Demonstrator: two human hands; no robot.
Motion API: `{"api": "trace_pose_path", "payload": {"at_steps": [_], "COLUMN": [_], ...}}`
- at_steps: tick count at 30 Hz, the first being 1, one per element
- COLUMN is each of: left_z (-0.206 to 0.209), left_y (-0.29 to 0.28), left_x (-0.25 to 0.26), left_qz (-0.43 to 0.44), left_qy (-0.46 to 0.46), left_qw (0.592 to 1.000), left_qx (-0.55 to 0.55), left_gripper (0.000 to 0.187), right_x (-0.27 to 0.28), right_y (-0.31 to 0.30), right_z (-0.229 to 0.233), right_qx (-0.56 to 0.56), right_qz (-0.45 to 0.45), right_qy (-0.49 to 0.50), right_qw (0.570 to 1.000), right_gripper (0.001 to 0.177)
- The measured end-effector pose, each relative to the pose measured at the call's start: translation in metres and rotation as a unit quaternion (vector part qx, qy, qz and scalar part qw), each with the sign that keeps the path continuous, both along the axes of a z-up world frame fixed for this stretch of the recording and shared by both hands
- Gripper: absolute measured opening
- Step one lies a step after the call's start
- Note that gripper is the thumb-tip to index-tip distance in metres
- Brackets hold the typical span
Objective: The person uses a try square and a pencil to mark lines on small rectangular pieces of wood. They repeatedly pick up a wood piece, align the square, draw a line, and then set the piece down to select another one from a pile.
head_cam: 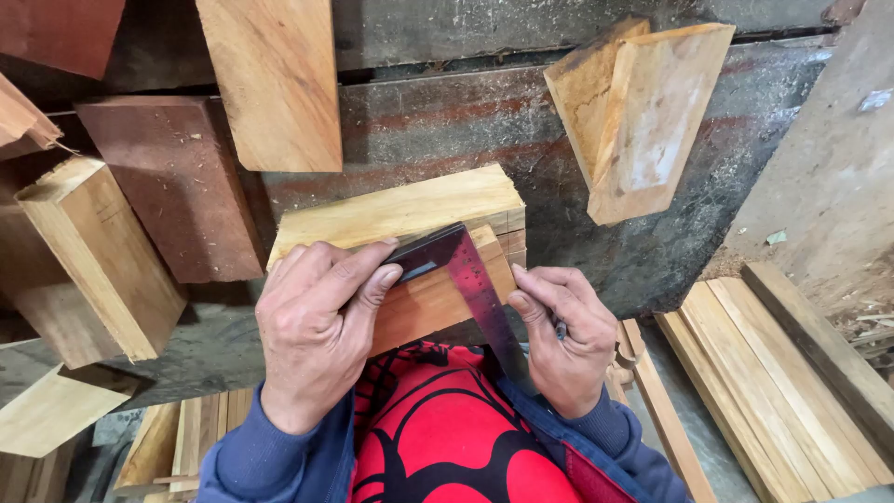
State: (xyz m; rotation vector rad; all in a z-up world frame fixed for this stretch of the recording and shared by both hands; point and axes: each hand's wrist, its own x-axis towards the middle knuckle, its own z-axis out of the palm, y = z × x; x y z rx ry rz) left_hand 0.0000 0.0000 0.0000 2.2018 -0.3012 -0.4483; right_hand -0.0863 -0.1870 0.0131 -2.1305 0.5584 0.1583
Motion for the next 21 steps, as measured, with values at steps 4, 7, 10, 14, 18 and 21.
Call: {"api": "trace_pose_path", "payload": {"at_steps": [4, 7, 10, 14, 18, 21], "left_z": [0.0, 0.0, 0.0, 0.001, 0.001, 0.002], "left_y": [0.0, -0.001, -0.001, -0.002, -0.001, -0.001], "left_x": [0.001, 0.001, 0.0, 0.001, 0.0, -0.001], "left_qz": [0.001, -0.002, -0.005, -0.003, -0.007, -0.004], "left_qy": [0.0, -0.005, -0.025, -0.036, -0.02, -0.016], "left_qw": [1.0, 1.0, 1.0, 0.999, 1.0, 1.0], "left_qx": [-0.005, -0.003, 0.009, 0.003, 0.0, -0.003], "left_gripper": [0.014, 0.014, 0.013, 0.013, 0.014, 0.014], "right_x": [-0.001, 0.0, 0.002, -0.005, 0.007, 0.007], "right_y": [0.0, 0.0, -0.002, -0.015, -0.02, -0.015], "right_z": [-0.001, 0.0, 0.003, 0.001, 0.006, 0.001], "right_qx": [0.001, 0.005, 0.003, 0.028, 0.126, 0.145], "right_qz": [-0.002, -0.008, 0.001, -0.067, -0.15, -0.168], "right_qy": [-0.001, 0.001, 0.01, -0.023, -0.097, -0.096], "right_qw": [1.0, 1.0, 1.0, 0.997, 0.976, 0.97], "right_gripper": [0.016, 0.017, 0.016, 0.03, 0.063, 0.069]}}
